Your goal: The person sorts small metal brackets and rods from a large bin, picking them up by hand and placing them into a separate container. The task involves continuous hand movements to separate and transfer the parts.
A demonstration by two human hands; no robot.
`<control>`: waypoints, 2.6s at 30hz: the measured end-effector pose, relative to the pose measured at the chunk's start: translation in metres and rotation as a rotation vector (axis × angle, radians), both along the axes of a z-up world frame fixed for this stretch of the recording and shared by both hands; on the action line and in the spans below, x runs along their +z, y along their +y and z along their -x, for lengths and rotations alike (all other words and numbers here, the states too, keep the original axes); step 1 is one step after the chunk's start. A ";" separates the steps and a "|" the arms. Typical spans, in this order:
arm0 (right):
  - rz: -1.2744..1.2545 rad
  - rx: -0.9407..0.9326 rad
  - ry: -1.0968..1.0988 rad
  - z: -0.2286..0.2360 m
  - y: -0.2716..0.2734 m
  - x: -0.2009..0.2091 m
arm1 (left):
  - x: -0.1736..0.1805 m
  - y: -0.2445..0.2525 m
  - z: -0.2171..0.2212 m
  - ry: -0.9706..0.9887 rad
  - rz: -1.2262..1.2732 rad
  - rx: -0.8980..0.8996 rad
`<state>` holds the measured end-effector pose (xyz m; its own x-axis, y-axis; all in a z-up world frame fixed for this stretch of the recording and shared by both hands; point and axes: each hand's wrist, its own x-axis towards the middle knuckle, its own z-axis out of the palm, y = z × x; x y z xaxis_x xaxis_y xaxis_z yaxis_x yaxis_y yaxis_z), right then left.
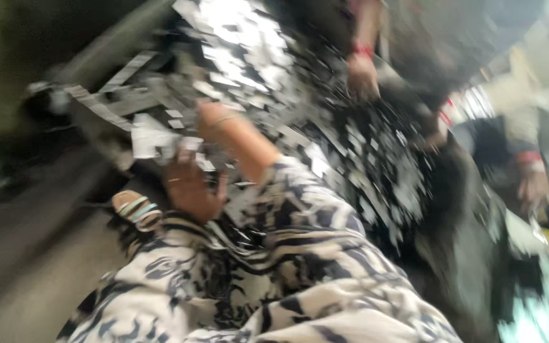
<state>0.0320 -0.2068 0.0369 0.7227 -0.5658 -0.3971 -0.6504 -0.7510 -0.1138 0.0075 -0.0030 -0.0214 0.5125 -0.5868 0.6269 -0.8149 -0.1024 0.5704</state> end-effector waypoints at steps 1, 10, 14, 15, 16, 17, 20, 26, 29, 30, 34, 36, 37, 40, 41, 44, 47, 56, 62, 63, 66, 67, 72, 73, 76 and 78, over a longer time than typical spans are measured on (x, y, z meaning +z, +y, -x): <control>-0.032 0.006 0.194 -0.001 0.005 -0.010 | -0.005 0.003 -0.001 -0.004 0.048 -0.024; -0.049 -0.123 0.225 0.127 0.070 0.049 | -0.015 0.002 -0.007 0.011 0.107 -0.044; -0.020 -0.211 0.185 0.182 0.099 0.089 | -0.021 -0.001 -0.010 0.003 0.148 -0.019; -0.019 -0.215 0.189 0.198 0.103 0.097 | -0.025 -0.004 -0.012 -0.011 0.164 -0.018; -0.018 -0.219 0.194 0.214 0.106 0.106 | -0.030 -0.008 -0.014 -0.025 0.180 -0.018; -0.029 -0.254 0.177 0.229 0.111 0.113 | -0.035 -0.010 -0.017 -0.033 0.154 0.007; -0.069 -0.380 0.165 0.279 0.126 0.130 | -0.053 -0.005 -0.023 -0.053 0.048 0.033; 0.203 -0.806 -0.480 0.454 0.135 0.159 | -0.067 0.004 -0.025 -0.337 -0.132 0.117; 0.254 -0.945 -0.586 0.543 0.107 0.149 | -0.059 0.011 -0.010 -0.094 -0.207 0.016; 0.254 -1.028 -0.571 0.564 0.101 0.138 | -0.054 0.016 -0.004 -0.111 -0.216 -0.017; 0.336 -1.224 -0.502 0.614 0.050 0.098 | -0.035 0.021 0.006 -0.112 -0.264 0.016; 0.365 -1.251 -0.418 0.620 0.014 0.090 | -0.030 0.021 0.009 -0.111 -0.257 -0.016; 0.351 -1.257 -0.353 0.618 -0.003 0.088 | -0.027 0.021 0.008 -0.112 -0.255 -0.032; 0.261 -1.306 -0.222 0.601 -0.044 0.092 | -0.024 0.017 0.007 -0.132 -0.270 0.016; 0.222 -1.327 -0.187 0.591 -0.055 0.095 | -0.024 0.017 0.008 -0.119 -0.264 0.006; 0.328 -1.139 -0.143 0.561 -0.077 0.099 | -0.023 0.017 0.007 -0.099 -0.253 -0.013; 0.353 -1.041 -0.044 0.539 -0.088 0.095 | -0.023 0.019 0.009 -0.110 -0.260 -0.010; 0.126 -1.041 0.171 0.559 -0.100 0.074 | -0.019 0.016 0.008 -0.127 -0.309 0.003; 0.115 -0.975 0.231 0.575 -0.038 0.089 | -0.018 0.018 0.008 -0.105 -0.345 0.007; 0.090 -0.986 0.234 0.573 -0.025 0.092 | -0.018 0.019 0.005 -0.116 -0.344 -0.009; 0.039 -0.980 0.230 0.567 0.017 0.103 | -0.024 0.022 0.000 -0.137 -0.340 -0.031; 0.043 -0.952 0.216 0.565 0.030 0.107 | -0.026 0.020 -0.001 -0.156 -0.340 -0.022; 0.059 -0.821 0.263 0.569 0.120 0.110 | -0.033 0.022 -0.005 -0.181 -0.345 -0.009; 0.059 -0.807 0.268 0.570 0.139 0.109 | -0.033 0.023 -0.004 -0.169 -0.337 -0.021; 0.031 -0.825 0.224 0.570 0.187 0.109 | -0.029 0.026 -0.001 -0.177 -0.326 -0.028; 0.015 -0.859 0.222 0.575 0.203 0.111 | -0.024 0.016 0.001 -0.235 -0.329 0.021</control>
